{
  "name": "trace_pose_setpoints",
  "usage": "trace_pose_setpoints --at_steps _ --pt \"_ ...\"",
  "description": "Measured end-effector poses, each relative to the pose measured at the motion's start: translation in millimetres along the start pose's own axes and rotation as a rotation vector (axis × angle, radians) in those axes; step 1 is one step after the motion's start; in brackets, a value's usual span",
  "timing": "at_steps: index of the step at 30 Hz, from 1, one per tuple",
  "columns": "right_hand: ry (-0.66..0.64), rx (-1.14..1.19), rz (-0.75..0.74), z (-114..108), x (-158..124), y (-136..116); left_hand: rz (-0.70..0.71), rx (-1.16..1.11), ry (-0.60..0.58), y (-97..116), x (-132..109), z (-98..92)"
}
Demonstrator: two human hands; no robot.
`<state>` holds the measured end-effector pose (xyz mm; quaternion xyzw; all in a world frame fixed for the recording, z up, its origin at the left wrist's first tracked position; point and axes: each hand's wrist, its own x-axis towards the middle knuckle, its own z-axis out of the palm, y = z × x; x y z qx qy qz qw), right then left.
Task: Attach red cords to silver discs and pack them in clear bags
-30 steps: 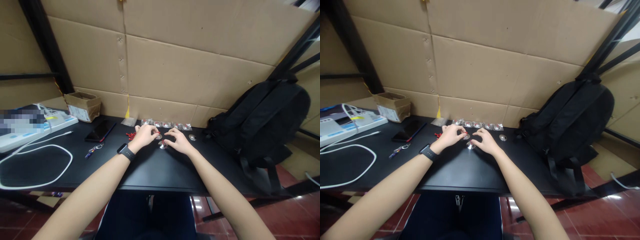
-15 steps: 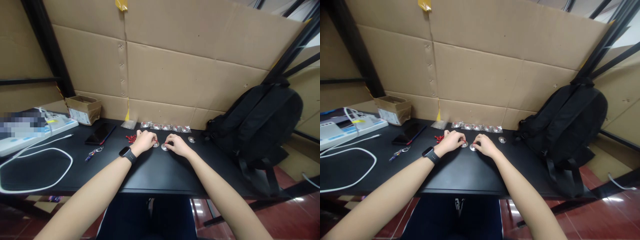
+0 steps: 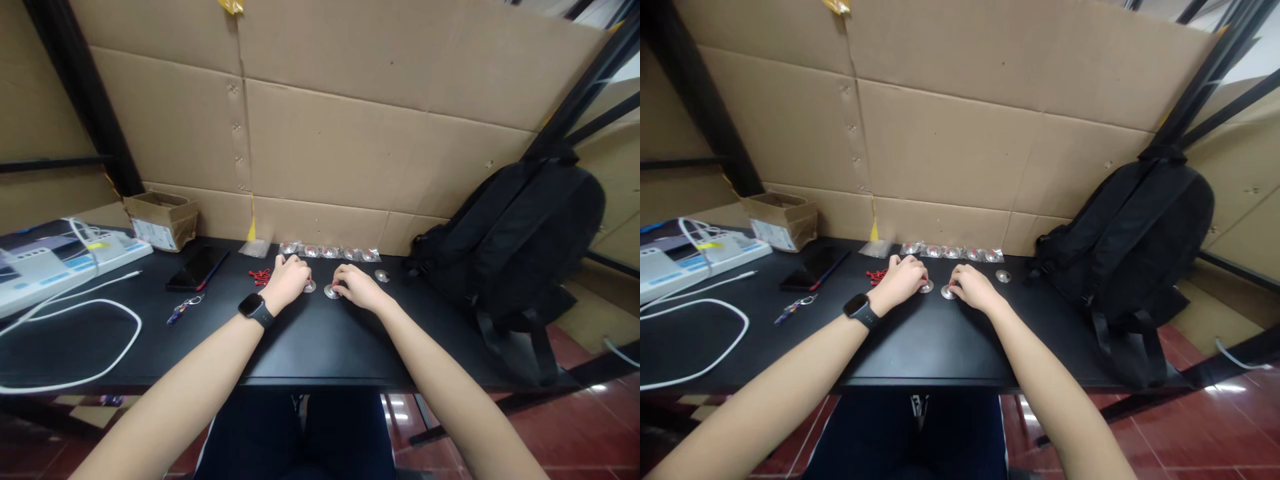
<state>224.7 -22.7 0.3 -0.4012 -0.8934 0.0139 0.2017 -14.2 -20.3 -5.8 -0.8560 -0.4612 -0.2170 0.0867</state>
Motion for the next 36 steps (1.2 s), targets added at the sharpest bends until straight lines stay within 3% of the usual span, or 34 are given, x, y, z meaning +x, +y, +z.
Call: trace_pose_setpoints --at_steps 4,10,14,16,20,24,32,36 --pt "0.075 0.012 -0.017 -5.7 1.3 -4.7 0.039 0.075 0.074 0.8 -2.1 -1.8" --pt "0.409 0.115 0.004 -15.2 6.0 -12.8 0.078 0.033 0.176 11.0 -2.2 -13.5" --pt "0.237 -0.027 -0.027 -16.3 2.4 -6.9 0.060 -0.038 0.263 16.7 -1.0 -22.3" --pt "0.223 -0.080 -0.001 -17.6 0.0 -0.3 0.014 -0.094 0.299 16.6 -0.2 -24.6" --pt "0.334 -0.007 0.035 -21.2 -1.2 9.5 -0.116 -0.288 0.327 13.2 2.5 -21.8" --pt "0.437 0.154 0.030 -20.2 2.4 2.4 -0.236 -0.551 0.314 9.8 7.8 -9.0" --pt "0.599 0.334 0.007 -13.1 8.6 -34.5 -0.311 -1.216 0.202 19.4 13.6 10.2" --pt "0.610 0.433 0.017 -5.4 9.4 -41.8 -0.283 -1.374 0.161 27.1 12.3 10.6"
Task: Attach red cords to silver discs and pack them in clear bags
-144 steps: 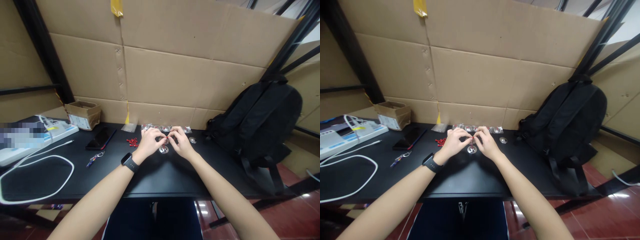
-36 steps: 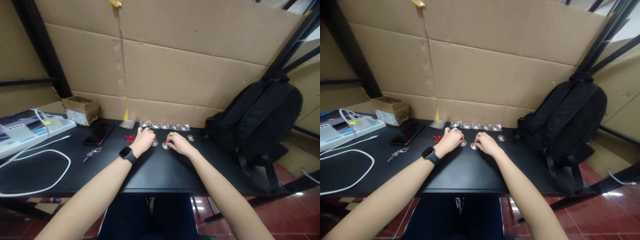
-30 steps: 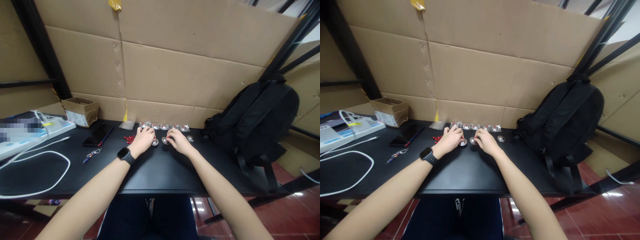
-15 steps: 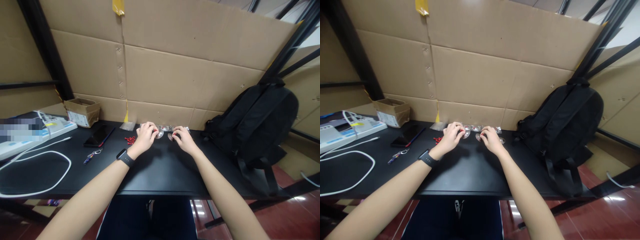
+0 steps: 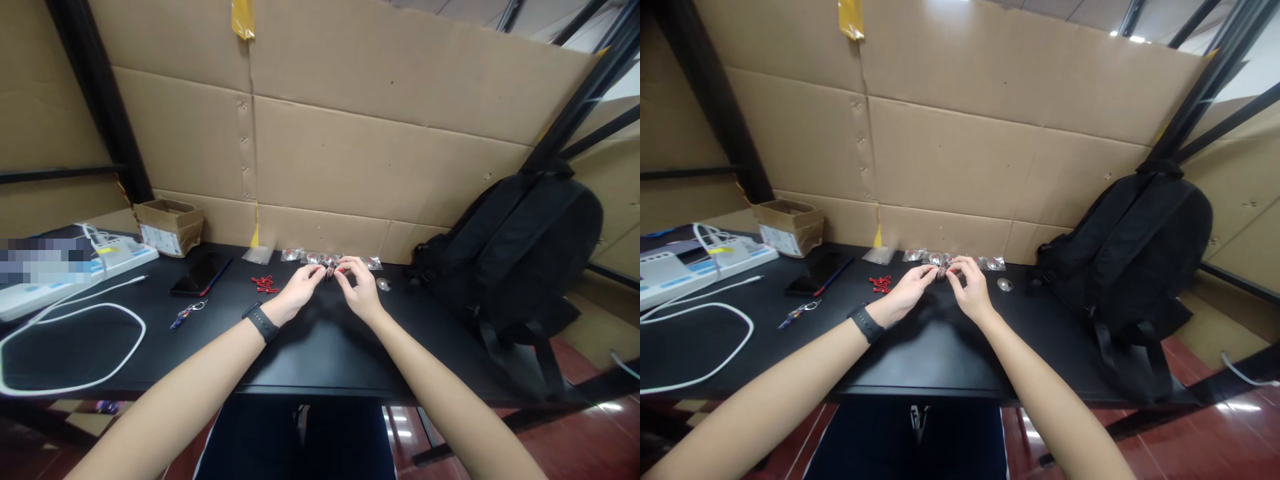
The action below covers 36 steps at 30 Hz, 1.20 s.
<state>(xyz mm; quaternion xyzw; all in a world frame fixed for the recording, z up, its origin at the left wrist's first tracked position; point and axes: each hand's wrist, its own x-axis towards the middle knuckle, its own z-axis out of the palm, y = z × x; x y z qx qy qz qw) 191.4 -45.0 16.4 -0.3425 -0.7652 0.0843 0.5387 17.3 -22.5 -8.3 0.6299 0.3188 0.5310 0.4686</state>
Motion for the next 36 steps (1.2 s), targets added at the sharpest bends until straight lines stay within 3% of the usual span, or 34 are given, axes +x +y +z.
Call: trace_pose_setpoints --at_steps 9,12,16,20,23,25,27,28,30,32,36 --pt "-0.098 0.483 0.387 6.5 -4.5 10.8 0.028 0.016 0.038 1.2 -1.7 3.7" --pt "-0.141 0.549 0.453 6.2 -4.6 13.6 0.034 0.059 0.074 -3.0 -0.3 3.5" --pt "-0.140 0.558 0.512 7.1 -5.6 15.7 0.076 0.282 0.164 -8.9 2.3 3.7" --pt "-0.118 0.506 0.492 8.0 -5.4 17.7 0.157 0.499 0.150 2.4 2.0 0.9" --pt "-0.119 0.452 0.476 5.5 -3.5 19.3 0.283 0.703 0.143 22.3 4.9 -21.0" --pt "-0.110 0.374 0.453 1.3 -1.6 22.3 0.349 0.836 0.311 32.1 9.6 -50.0" --pt "-0.091 0.304 0.432 -4.1 0.3 27.9 0.274 0.960 0.548 33.5 14.5 -86.1" --pt "-0.084 0.284 0.427 -6.9 1.0 31.7 0.200 1.037 0.586 30.9 16.1 -104.2" --pt "-0.072 0.272 0.428 -12.0 2.1 40.5 0.049 1.168 0.484 20.9 17.5 -135.2" --pt "-0.056 0.268 0.426 -15.8 2.7 49.1 -0.077 1.199 0.417 8.9 17.7 -154.5" --pt "-0.027 0.251 0.425 -19.0 3.2 58.5 -0.180 1.184 0.370 -4.2 22.6 -159.2"
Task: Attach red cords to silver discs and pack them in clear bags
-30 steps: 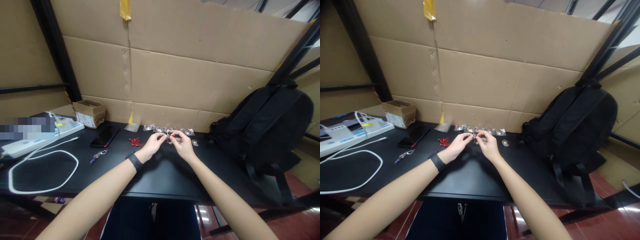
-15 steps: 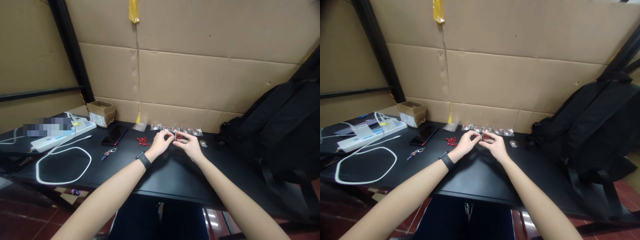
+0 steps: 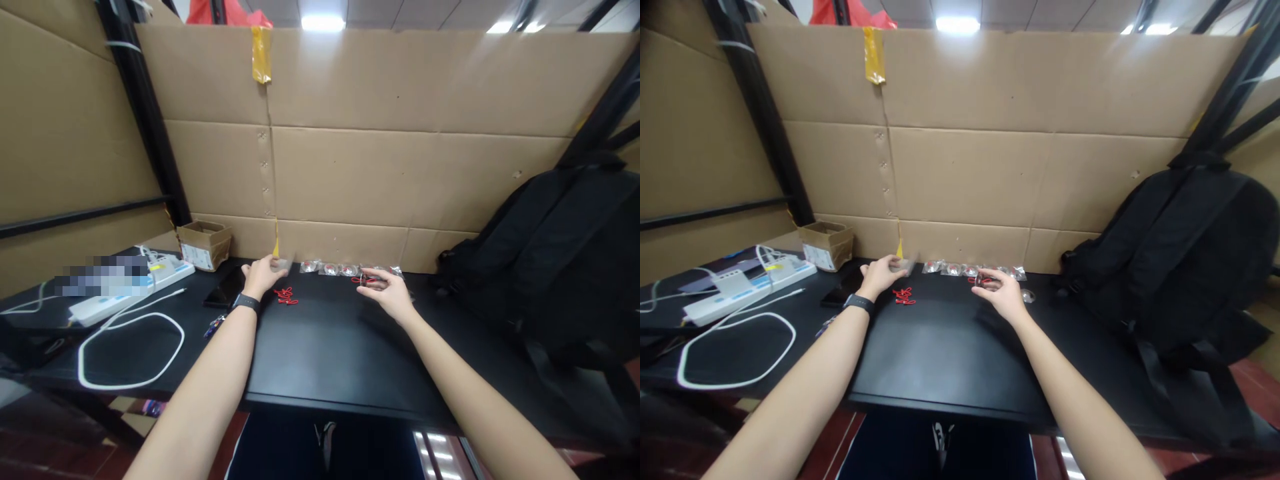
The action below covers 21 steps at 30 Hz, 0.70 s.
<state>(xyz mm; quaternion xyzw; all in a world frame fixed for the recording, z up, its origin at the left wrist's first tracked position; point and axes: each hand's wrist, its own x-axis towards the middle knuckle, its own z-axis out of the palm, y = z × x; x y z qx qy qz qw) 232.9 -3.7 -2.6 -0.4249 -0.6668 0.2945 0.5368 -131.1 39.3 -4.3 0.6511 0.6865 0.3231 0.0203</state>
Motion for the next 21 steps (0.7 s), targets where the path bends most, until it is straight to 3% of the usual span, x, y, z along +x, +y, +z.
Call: trace_pose_setpoints --at_steps 5,8,14,17,19,21 --pt "0.012 0.012 0.002 1.3 -0.9 -2.2 -0.038 0.065 0.061 11.2 4.2 5.5" --pt "0.006 0.007 -0.005 2.2 -1.9 -4.5 -0.138 0.048 0.135 9.0 5.0 4.7" --pt "0.023 -0.027 -0.067 -3.1 -0.7 -7.0 -0.338 -0.113 0.334 2.4 4.6 -13.7" --pt "0.047 -0.049 -0.087 -9.7 1.3 -7.5 -0.256 -0.225 0.462 9.3 -1.4 -31.7" --pt "0.071 -0.060 -0.099 -15.2 3.1 -7.7 -0.123 -0.290 0.518 21.9 -10.4 -41.6" --pt "0.096 -0.070 -0.107 -21.6 5.2 -7.8 0.047 -0.315 0.499 42.0 -23.3 -44.7"
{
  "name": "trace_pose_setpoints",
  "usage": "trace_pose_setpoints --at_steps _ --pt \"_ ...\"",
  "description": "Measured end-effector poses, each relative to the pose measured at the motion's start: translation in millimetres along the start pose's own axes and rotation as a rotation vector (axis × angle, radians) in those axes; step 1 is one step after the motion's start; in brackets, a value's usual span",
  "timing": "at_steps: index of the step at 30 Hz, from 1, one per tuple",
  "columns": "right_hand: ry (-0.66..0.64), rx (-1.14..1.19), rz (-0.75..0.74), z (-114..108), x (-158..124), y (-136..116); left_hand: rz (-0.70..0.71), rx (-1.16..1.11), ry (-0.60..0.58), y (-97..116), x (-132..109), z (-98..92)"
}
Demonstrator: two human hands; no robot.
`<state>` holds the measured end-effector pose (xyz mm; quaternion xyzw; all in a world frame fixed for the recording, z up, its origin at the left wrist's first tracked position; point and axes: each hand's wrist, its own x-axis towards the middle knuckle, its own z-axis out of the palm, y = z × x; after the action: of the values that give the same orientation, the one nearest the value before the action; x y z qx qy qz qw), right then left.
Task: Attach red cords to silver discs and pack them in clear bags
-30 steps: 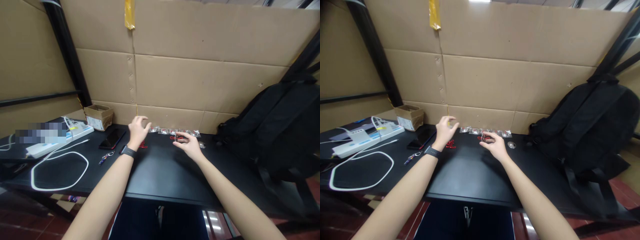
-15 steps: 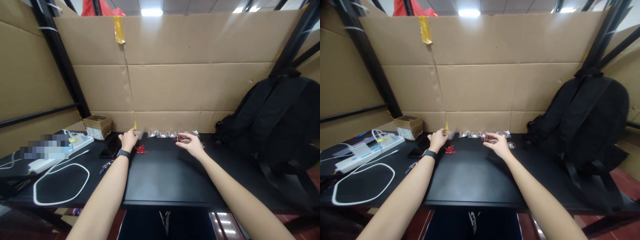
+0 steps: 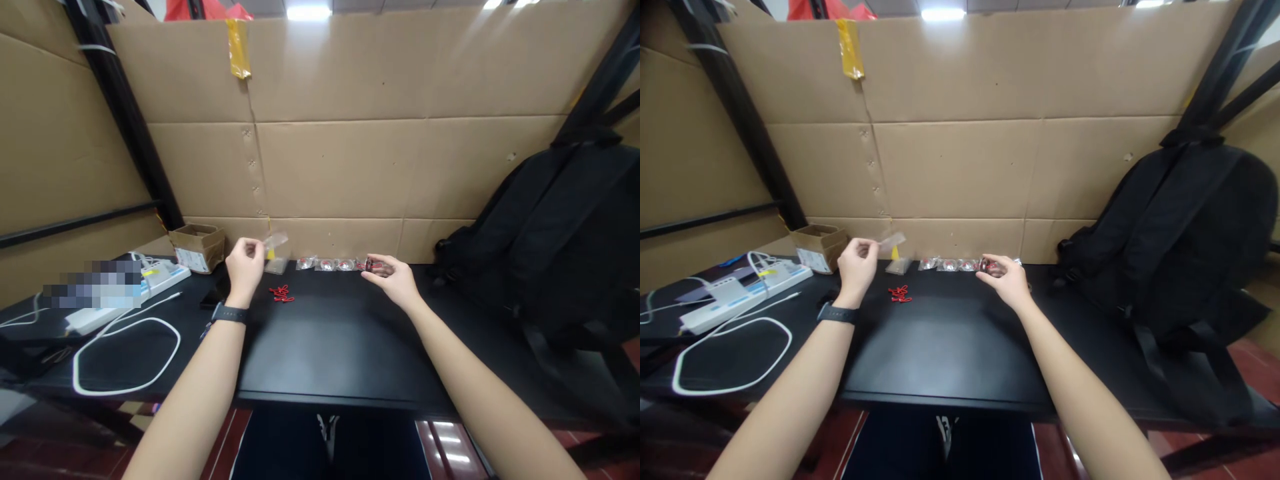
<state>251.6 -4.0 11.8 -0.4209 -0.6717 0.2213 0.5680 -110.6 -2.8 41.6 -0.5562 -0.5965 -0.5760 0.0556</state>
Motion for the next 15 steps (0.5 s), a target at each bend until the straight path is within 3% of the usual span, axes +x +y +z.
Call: trace_pose_setpoints --at_steps 2,6,11,15 --pt "0.031 -0.012 -0.008 -7.5 2.8 1.3 0.199 -0.001 -0.164 24.1 -17.4 6.1" --pt "0.075 -0.091 -0.029 -25.0 7.2 7.2 0.526 -0.026 -0.604 62.1 -61.5 33.3" --pt "-0.056 -0.254 -0.043 -38.2 6.9 13.2 0.633 -0.074 -0.998 70.9 -94.8 50.4" --pt "-0.155 -0.254 -0.054 -35.8 4.0 7.3 0.690 -0.149 -1.124 64.7 -99.6 47.6"
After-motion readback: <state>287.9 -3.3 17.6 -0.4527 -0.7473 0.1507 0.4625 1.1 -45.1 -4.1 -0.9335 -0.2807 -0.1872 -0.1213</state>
